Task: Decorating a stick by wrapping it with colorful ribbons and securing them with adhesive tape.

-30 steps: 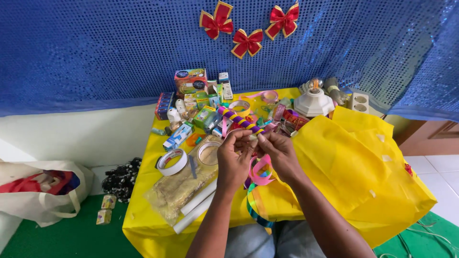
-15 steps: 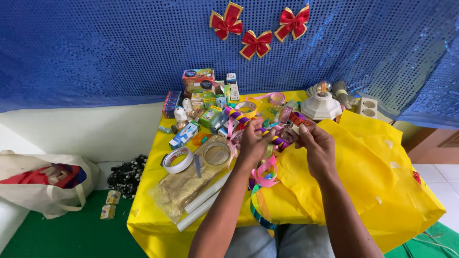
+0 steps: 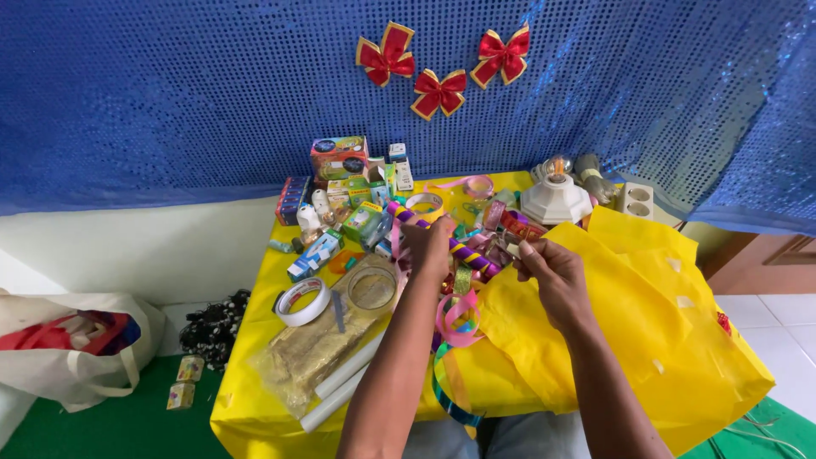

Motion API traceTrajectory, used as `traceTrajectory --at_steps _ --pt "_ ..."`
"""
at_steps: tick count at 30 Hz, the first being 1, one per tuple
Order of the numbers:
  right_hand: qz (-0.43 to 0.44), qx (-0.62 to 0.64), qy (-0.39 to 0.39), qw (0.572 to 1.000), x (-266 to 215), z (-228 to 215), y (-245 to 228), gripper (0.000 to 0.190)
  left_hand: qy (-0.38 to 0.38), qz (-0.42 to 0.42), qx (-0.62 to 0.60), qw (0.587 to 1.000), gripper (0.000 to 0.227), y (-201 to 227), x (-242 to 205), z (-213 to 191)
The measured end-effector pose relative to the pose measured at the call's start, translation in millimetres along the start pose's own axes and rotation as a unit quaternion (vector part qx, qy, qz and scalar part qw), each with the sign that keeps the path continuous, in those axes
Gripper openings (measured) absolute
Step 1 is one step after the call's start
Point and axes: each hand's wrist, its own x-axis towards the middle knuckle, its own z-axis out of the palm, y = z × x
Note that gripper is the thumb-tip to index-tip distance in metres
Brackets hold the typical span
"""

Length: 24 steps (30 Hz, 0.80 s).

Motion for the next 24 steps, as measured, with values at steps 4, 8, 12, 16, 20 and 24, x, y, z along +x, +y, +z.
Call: traceTrajectory --at_steps 4,8,12,16,20,24 --pt "0.013 -0.011 -0.010 1.000 3 -7 10 0.024 0.008 -0.018 -0.041 0.999 0.085 -7 13 6" --pt "0.019 -0.025 -0.022 0.999 15 -6 12 0.024 0.001 0.019 -0.156 0.988 0.074 -22 44 23" --pt "0.016 -0.051 -0.039 0.998 26 8 -6 0.023 -0.021 0.023 -0.128 0.991 0.075 16 26 16" --pt "0.002 -0.048 -0.056 0.997 40 22 -15 0.024 -0.080 0.141 -0.186 0.969 0.064 26 30 22" --pt "-0.011 -0.075 -0.062 0.995 63 26 -27 0.023 -0.129 0.215 -0.257 0.933 0.043 49 21 32" --pt "-0.075 -0.114 -0.064 0.989 91 34 -54 0.022 -0.209 0.195 -0.324 0.902 0.045 50 27 52"
